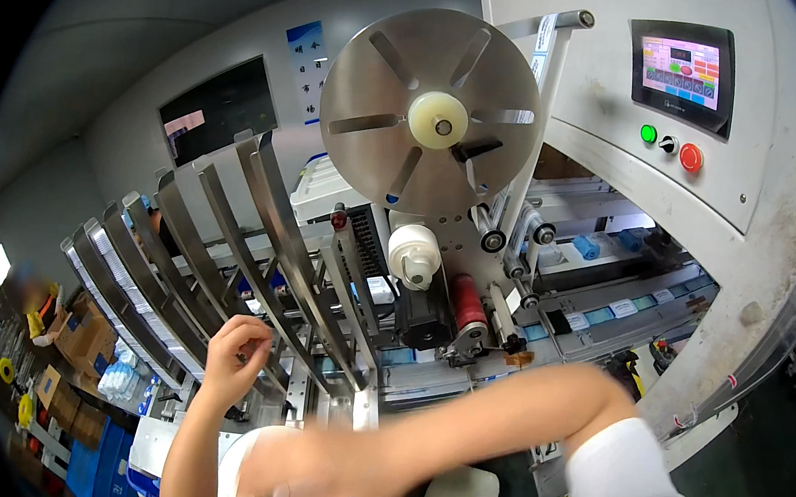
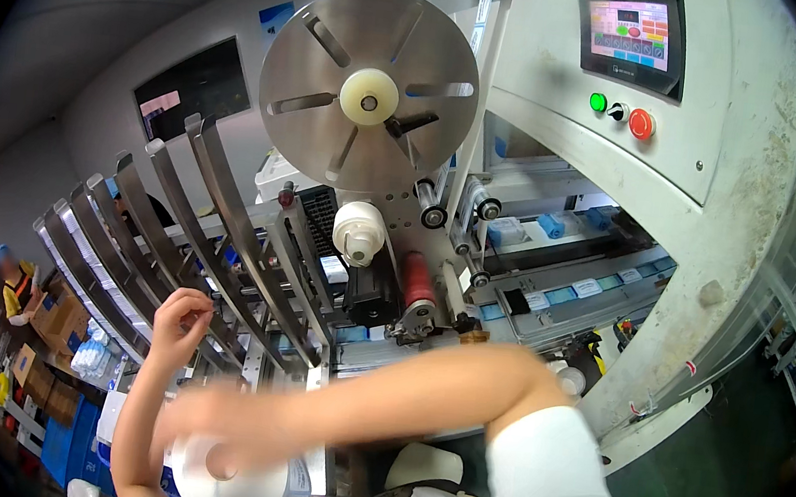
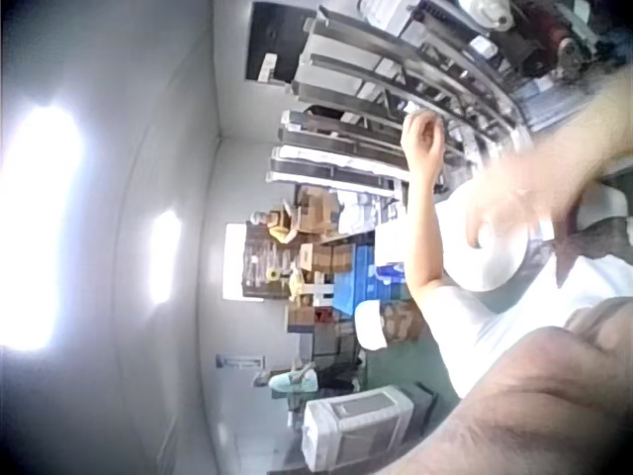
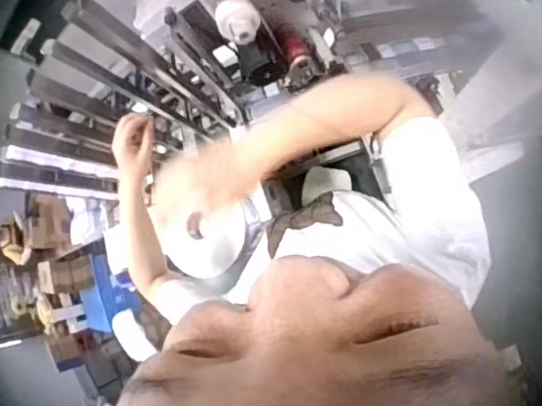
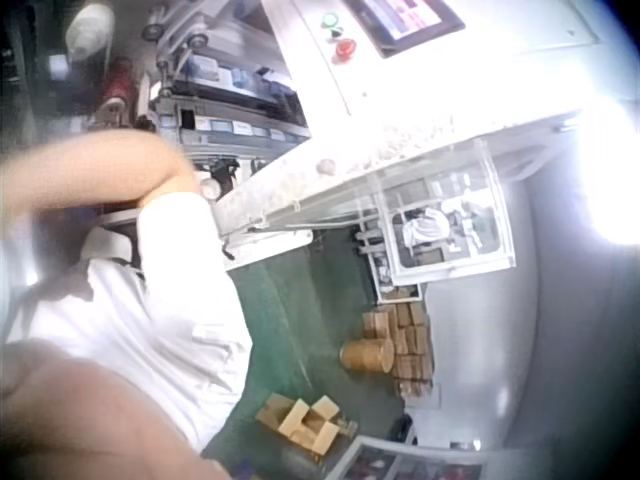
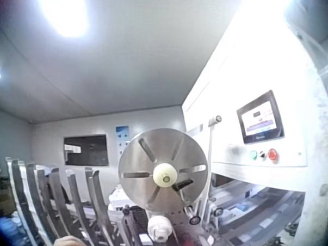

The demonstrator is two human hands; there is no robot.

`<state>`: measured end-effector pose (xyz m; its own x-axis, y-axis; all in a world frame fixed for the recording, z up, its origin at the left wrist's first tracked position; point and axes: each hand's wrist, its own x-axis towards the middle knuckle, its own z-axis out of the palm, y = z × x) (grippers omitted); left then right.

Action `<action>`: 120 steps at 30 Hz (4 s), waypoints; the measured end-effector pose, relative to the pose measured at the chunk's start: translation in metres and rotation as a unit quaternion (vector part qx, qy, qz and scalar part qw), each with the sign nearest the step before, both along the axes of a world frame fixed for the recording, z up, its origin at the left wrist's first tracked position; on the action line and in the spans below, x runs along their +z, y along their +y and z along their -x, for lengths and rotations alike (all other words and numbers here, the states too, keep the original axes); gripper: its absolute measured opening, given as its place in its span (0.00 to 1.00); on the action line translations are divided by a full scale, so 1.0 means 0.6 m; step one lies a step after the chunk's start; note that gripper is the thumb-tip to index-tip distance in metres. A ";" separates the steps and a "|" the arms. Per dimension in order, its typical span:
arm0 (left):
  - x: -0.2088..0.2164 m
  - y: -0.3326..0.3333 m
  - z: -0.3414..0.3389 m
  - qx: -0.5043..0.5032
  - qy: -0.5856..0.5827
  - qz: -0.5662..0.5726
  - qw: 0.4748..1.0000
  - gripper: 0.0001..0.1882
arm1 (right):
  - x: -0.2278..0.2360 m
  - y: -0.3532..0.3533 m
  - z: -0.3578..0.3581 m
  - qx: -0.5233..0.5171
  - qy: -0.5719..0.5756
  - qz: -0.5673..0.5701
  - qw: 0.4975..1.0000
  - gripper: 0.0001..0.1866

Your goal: The person loads a roll of film onto a packaging machine, threads the film through rollers, and clears finished packages of wet wipes from the conveyor belt while checking the seals.

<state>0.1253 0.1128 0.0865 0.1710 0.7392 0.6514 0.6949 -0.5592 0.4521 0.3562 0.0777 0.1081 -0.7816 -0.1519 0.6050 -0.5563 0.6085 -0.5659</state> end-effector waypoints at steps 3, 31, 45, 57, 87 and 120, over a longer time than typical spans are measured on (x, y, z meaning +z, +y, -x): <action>-0.026 0.055 -0.061 -0.054 0.003 0.022 0.998 0.05 | -0.051 -0.078 0.050 0.163 -0.052 0.062 0.983 0.16; 0.031 -0.017 -0.391 -0.460 0.036 -0.026 0.887 0.13 | -0.204 0.090 -0.125 -0.072 -0.193 -0.110 0.972 0.08; -0.031 -0.181 -0.529 -0.768 -0.262 0.063 0.581 0.09 | -0.169 0.237 -0.219 -0.277 -0.221 -0.165 0.920 0.12; -0.043 0.034 -0.312 -0.358 0.017 0.041 0.933 0.06 | 0.052 0.346 -0.213 -0.528 0.041 -0.423 0.735 0.08; 0.102 0.333 -0.210 -0.022 -0.173 -0.074 0.982 0.37 | 0.273 0.427 -0.342 -0.671 0.249 -0.354 0.602 0.13; 0.072 0.384 -0.259 -0.198 -0.468 0.100 0.855 0.24 | 0.104 0.413 -0.230 -0.671 0.015 -0.175 0.720 0.18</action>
